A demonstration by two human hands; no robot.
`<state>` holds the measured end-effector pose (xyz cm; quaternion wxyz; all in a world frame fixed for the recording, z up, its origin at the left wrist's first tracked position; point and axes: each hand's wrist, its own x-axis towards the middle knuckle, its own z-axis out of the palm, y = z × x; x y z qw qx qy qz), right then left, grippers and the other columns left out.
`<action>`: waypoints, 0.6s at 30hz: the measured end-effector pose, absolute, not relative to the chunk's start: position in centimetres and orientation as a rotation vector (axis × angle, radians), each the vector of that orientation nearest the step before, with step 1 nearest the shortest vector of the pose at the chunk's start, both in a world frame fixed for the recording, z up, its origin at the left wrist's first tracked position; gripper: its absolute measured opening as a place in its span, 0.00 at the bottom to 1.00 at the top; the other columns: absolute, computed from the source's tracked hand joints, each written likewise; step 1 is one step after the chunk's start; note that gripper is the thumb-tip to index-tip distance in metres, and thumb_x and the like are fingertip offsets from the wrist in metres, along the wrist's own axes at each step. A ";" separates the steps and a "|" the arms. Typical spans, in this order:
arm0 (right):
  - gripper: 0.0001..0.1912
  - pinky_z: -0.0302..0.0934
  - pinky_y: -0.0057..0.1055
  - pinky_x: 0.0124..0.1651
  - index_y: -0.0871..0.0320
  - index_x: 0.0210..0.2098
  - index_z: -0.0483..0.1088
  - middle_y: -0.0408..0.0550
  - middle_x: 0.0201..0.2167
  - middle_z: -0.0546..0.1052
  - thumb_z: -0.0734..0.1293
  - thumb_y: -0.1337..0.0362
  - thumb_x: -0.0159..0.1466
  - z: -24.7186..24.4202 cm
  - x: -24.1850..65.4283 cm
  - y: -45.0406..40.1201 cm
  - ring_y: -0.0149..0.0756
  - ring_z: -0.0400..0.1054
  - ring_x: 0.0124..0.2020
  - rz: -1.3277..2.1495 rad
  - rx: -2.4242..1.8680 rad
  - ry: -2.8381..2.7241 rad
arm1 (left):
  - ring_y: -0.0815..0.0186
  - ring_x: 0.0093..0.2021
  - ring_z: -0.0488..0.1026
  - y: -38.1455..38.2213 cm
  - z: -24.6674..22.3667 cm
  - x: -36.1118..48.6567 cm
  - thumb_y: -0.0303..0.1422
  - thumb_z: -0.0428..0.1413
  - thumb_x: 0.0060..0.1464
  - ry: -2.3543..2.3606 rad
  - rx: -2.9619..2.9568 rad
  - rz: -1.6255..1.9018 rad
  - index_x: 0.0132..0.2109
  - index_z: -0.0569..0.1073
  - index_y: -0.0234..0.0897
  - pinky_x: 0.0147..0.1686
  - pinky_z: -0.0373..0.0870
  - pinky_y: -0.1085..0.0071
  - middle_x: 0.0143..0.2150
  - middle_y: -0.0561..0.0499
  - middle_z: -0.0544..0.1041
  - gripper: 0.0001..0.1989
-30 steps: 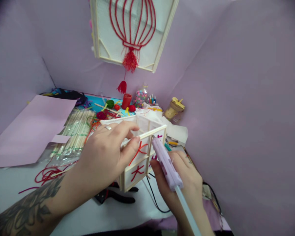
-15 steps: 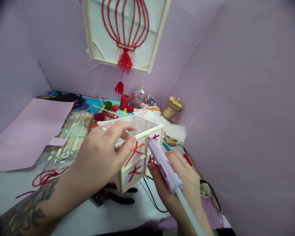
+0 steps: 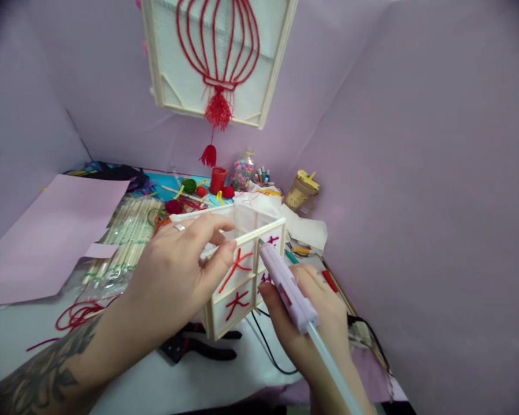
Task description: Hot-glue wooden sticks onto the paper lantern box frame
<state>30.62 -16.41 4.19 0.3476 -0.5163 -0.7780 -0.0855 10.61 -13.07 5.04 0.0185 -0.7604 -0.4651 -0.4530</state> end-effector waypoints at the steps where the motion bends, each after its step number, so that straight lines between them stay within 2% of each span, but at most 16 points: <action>1: 0.10 0.56 0.28 0.26 0.54 0.29 0.64 0.40 0.24 0.67 0.66 0.60 0.66 4.2 30.6 -16.4 0.31 0.66 0.25 -0.211 -1.344 -2.017 | 0.57 0.36 0.78 -13.1 5.0 10.6 0.31 0.52 0.62 -1.440 -2.361 -1.406 0.46 0.70 0.39 0.39 0.70 0.58 0.33 0.54 0.79 0.06; 9: 0.13 0.58 0.31 0.31 0.54 0.27 0.64 0.41 0.24 0.68 0.66 0.57 0.65 4.1 30.1 -16.6 0.34 0.67 0.27 -0.085 -1.407 -1.882 | 0.57 0.36 0.79 -13.3 5.4 10.8 0.29 0.52 0.61 -1.474 -2.360 -1.384 0.46 0.70 0.39 0.41 0.70 0.59 0.34 0.53 0.80 0.07; 15: 0.11 0.57 0.29 0.27 0.55 0.28 0.65 0.41 0.23 0.68 0.67 0.60 0.65 4.4 30.6 -16.4 0.32 0.66 0.24 -0.122 -1.332 -1.960 | 0.56 0.36 0.78 -13.3 5.5 10.7 0.28 0.53 0.60 -1.461 -2.362 -1.406 0.46 0.70 0.38 0.40 0.70 0.58 0.34 0.52 0.80 0.07; 18: 0.10 0.57 0.29 0.29 0.55 0.28 0.65 0.40 0.24 0.68 0.67 0.61 0.65 4.2 30.5 -16.3 0.32 0.66 0.26 -0.088 -1.333 -1.958 | 0.56 0.36 0.78 -13.2 5.5 10.6 0.28 0.52 0.61 -1.475 -2.375 -1.395 0.47 0.70 0.38 0.40 0.70 0.58 0.34 0.52 0.80 0.07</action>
